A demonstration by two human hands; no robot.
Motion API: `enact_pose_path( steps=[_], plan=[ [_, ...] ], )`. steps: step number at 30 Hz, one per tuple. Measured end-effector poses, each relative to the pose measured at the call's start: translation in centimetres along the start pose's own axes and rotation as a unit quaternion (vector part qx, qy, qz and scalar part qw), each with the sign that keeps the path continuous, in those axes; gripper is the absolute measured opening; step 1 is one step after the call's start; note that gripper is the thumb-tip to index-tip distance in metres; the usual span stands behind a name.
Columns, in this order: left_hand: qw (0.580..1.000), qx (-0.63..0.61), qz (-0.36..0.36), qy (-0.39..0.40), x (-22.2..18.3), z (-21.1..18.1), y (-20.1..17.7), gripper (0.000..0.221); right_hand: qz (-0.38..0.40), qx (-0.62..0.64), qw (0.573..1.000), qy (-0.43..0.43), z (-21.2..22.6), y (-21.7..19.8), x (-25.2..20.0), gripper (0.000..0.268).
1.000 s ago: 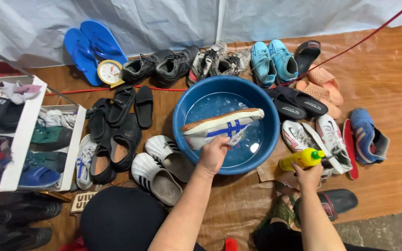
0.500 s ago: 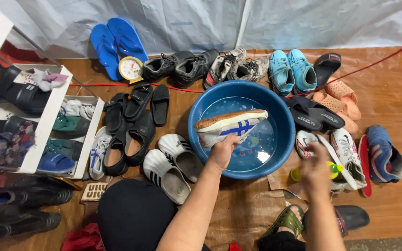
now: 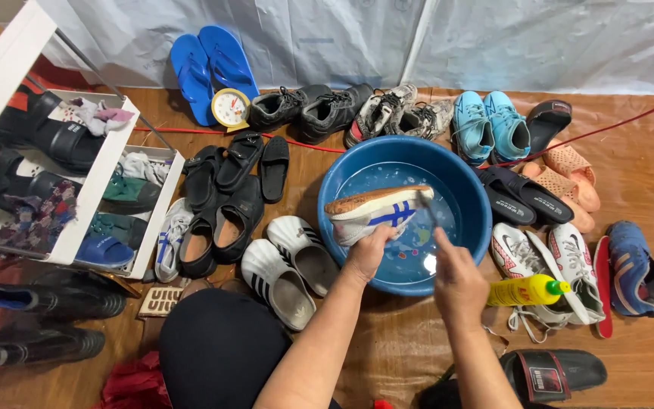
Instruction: The person is cleaning a grey and white sneaker by scrubbing it with a brush and soapy water in a blue plastic basin.
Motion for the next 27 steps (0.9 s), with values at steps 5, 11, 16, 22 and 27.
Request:
enact_pose_path(
  steps=[5, 11, 16, 22, 27],
  plan=[
    [0.998, 0.000, -0.025, -0.057, 0.4, -1.0, -0.5, 0.016, 0.022, 0.064, 0.997, -0.023, 3.9, -0.7, -0.8, 0.045],
    [0.993, 0.027, -0.034, -0.111, 1.0, -0.9, -0.6, 0.028, 0.021, 0.059, 0.998, 0.004, 2.9, -0.4, -0.9, 0.049],
    [0.987, -0.071, -0.092, -0.110, 1.0, -4.3, 0.0, 0.006, 0.056, 0.090, 0.994, 0.006, 2.7, -0.4, -0.6, 0.048],
    [0.970, -0.152, -0.112, -0.150, 1.3, -3.8, 0.3, 0.009, 0.038, 0.103, 0.994, -0.005, 4.4, -1.0, -1.1, 0.044],
    [0.924, -0.318, -0.141, -0.156, 1.4, -4.6, 0.6, 0.019, -0.004, 0.106, 0.994, -0.006, 2.8, -0.8, 0.1, 0.046]
  ],
)
Point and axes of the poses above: each hand's wrist, its own x-axis towards the middle knuckle, its own y-axis out of the palm, z = x × y, the point moved 1 cm from there along x, towards the middle knuckle, and after that the axes turned 11 degrees about y, right-handed, at the moved point
